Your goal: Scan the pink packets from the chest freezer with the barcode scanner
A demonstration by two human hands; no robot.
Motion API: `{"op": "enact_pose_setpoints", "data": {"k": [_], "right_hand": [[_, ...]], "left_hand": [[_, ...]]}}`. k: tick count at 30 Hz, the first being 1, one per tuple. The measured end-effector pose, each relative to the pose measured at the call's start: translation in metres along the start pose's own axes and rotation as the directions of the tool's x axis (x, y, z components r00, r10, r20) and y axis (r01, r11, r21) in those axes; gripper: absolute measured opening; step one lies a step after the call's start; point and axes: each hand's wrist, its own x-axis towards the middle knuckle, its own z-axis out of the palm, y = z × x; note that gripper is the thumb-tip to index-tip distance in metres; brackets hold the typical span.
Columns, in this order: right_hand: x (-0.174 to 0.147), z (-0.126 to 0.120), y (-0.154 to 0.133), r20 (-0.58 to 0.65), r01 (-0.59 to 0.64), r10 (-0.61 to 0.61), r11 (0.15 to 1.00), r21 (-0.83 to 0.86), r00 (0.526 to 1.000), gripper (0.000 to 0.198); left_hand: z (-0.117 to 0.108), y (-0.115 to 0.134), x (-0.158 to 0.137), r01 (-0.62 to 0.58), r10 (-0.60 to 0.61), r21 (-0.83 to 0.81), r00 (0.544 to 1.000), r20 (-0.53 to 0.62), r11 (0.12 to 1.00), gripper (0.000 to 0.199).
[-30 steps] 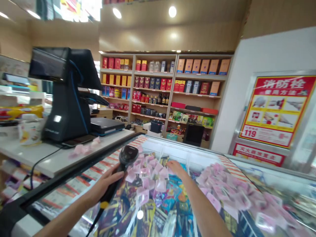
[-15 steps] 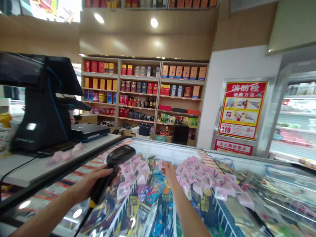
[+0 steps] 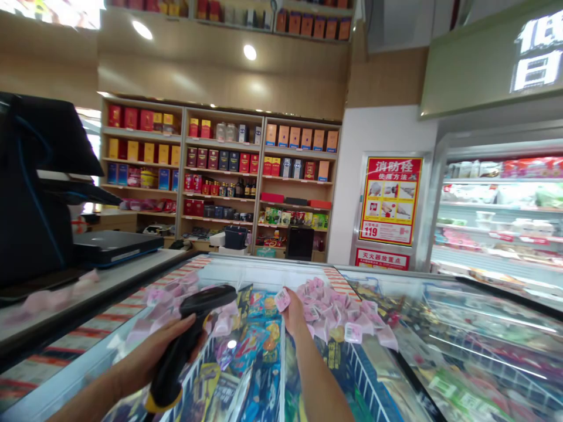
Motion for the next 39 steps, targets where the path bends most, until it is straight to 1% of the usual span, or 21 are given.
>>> {"op": "enact_pose_setpoints", "data": {"k": [3, 5, 12, 17, 22, 24, 27, 31, 34, 37, 39], "right_hand": [[0.005, -0.002, -0.001, -0.009, 0.022, -0.022, 1.000, 0.012, 1.000, 0.017], [0.008, -0.003, 0.000, -0.022, 0.047, -0.046, 0.999, 0.024, 0.999, 0.018], [0.018, -0.009, -0.001, -0.118, 0.146, -0.139, 0.988, 0.054, 0.983, 0.017], [0.022, -0.015, -0.002, -0.160, 0.196, -0.184, 0.979, 0.059, 0.970, 0.016], [0.025, -0.018, -0.001, -0.177, 0.219, -0.209, 0.975, 0.044, 0.962, 0.014], [0.026, -0.019, 0.000, -0.179, 0.229, -0.220, 0.973, 0.034, 0.959, 0.013], [0.027, -0.021, 0.000, -0.171, 0.247, -0.240, 0.969, 0.018, 0.956, 0.013], [0.028, -0.022, 0.000, -0.156, 0.274, -0.274, 0.961, -0.019, 0.949, 0.013], [0.028, -0.023, 0.000, -0.148, 0.309, -0.317, 0.948, -0.077, 0.937, 0.016], [0.028, -0.022, 0.000, -0.136, 0.346, -0.370, 0.922, -0.172, 0.919, 0.021], [0.026, -0.021, 0.000, -0.124, 0.363, -0.405, 0.893, -0.265, 0.906, 0.024]], "left_hand": [[0.005, -0.002, 0.000, -0.020, 0.020, 0.027, 0.999, -0.026, 0.999, 0.031], [0.010, -0.001, 0.002, -0.022, 0.023, 0.061, 1.000, -0.020, 0.998, 0.032], [0.021, 0.004, 0.008, -0.053, 0.059, 0.222, 0.998, -0.019, 0.974, 0.033], [0.017, 0.005, 0.010, -0.086, 0.103, 0.279, 0.994, -0.047, 0.957, 0.033], [0.010, 0.004, 0.010, -0.138, 0.149, 0.324, 0.989, -0.009, 0.936, 0.034], [0.008, 0.004, 0.010, -0.135, 0.141, 0.350, 0.990, 0.009, 0.927, 0.035], [0.008, 0.003, 0.007, -0.094, 0.091, 0.386, 0.995, 0.027, 0.918, 0.035], [0.016, 0.005, 0.001, -0.062, 0.038, 0.364, 0.997, 0.073, 0.929, 0.034], [0.023, 0.004, 0.001, -0.088, 0.056, 0.374, 0.994, 0.097, 0.923, 0.036], [0.025, 0.002, 0.004, -0.113, 0.076, 0.434, 0.992, 0.102, 0.894, 0.040], [0.024, 0.002, 0.005, -0.101, 0.066, 0.443, 0.993, 0.094, 0.891, 0.040]]}}
